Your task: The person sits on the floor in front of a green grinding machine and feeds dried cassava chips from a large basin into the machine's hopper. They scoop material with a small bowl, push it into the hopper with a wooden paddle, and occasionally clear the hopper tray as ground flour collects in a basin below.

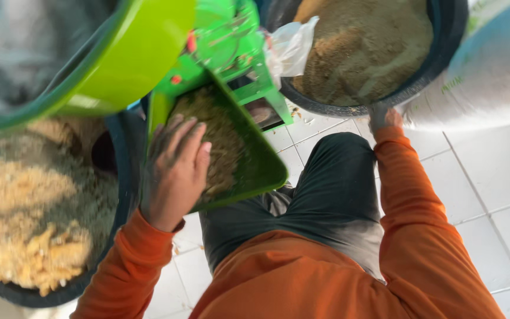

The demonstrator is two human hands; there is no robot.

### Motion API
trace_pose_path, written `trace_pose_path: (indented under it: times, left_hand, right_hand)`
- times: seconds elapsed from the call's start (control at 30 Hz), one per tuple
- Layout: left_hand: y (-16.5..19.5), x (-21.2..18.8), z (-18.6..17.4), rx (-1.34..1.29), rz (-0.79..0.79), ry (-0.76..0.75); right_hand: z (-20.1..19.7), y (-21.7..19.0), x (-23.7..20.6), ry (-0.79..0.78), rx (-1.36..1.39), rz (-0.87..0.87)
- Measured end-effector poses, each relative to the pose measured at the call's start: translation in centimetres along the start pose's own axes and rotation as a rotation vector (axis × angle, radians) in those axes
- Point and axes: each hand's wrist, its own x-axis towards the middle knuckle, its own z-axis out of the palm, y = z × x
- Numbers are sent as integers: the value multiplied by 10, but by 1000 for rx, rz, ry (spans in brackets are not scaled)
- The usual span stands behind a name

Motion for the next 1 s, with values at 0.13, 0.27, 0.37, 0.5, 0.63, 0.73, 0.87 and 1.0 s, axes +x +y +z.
trace_pose_path:
  times: [0.13, 0.27, 0.37, 0.5, 0.63, 0.73, 0.87, 1.0]
  left_hand:
    - [-31, -58, -9, -76, -148, -19]
    - [-46, -88, -9, -105, -112, 31]
    - [-57, -92, -7, -122, -116, -3]
    - [-80, -84, 2, -111, -91, -48]
    - [-103, -65, 23, -20, -54, -80]
    - [-109, -62, 37, -58, -51, -40]
    - [-109, -67, 40, -60, -67, 0]
    - [-107, -68, 33, -83, -142, -96]
  right_hand:
    - [-37, -8, -16, 29, 47, -34]
    - [-136, -12, -54, 194, 385, -222]
    - [-235, -18, -100, 72, 460, -287]
    - [-327, -70, -151, -150, 359, -270]
    - [-358, -161, -199, -20, 132, -632]
    - [-353, -228, -202, 129, -8, -948]
    - [-337, -287, -214, 170, 356, -888]
    - [-306, -312, -223, 172, 714, -776]
